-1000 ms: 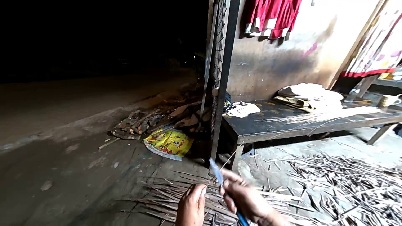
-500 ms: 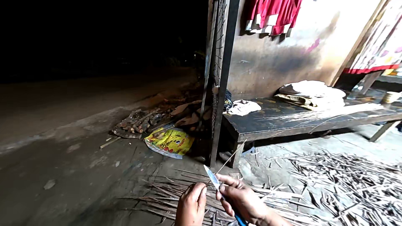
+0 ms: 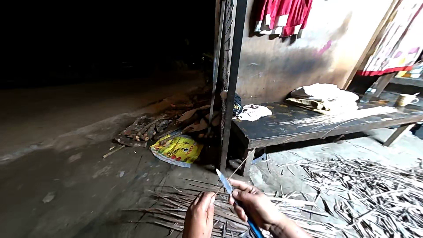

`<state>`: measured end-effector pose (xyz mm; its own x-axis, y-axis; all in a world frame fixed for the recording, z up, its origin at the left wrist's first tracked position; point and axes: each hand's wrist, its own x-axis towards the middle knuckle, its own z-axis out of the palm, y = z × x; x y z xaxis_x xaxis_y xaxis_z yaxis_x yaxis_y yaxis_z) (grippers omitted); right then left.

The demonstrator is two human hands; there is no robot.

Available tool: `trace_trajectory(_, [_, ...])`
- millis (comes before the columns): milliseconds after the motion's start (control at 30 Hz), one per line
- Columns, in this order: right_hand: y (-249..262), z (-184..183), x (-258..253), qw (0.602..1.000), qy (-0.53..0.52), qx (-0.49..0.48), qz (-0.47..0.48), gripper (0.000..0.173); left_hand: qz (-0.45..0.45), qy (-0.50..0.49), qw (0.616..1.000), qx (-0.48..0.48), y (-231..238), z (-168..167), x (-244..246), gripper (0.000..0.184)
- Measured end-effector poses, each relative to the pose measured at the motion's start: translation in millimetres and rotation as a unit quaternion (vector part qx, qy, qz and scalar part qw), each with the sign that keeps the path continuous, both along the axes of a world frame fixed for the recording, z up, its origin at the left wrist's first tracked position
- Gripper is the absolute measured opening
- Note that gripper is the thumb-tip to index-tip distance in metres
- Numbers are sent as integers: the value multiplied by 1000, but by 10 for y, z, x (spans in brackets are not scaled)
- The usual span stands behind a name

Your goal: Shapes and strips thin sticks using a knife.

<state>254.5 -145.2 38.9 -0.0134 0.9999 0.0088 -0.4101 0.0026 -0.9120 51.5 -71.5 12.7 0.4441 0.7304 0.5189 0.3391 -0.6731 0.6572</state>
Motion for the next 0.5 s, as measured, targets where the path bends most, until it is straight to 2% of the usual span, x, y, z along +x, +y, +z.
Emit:
trace_trajectory(133, [72, 216, 323, 989, 40, 39, -137, 49, -8, -24, 1000, 13, -5, -6, -7, 21])
trace_trajectory(200, [71, 247, 337, 985, 57, 46, -158, 51, -6, -37, 999, 16, -19, -3, 6, 20])
trace_trajectory(267, [32, 182, 187, 992, 22, 39, -120, 49, -5, -47, 999, 24, -11, -12, 10, 15])
trace_trajectory(400, [-39, -52, -144, 999, -4, 6, 33, 44, 7, -40, 999, 28, 10, -21, -3, 17])
trace_trajectory(500, [16, 17, 21, 1000, -9, 16, -6, 44, 10, -25, 999, 25, 11, -17, -41, 20])
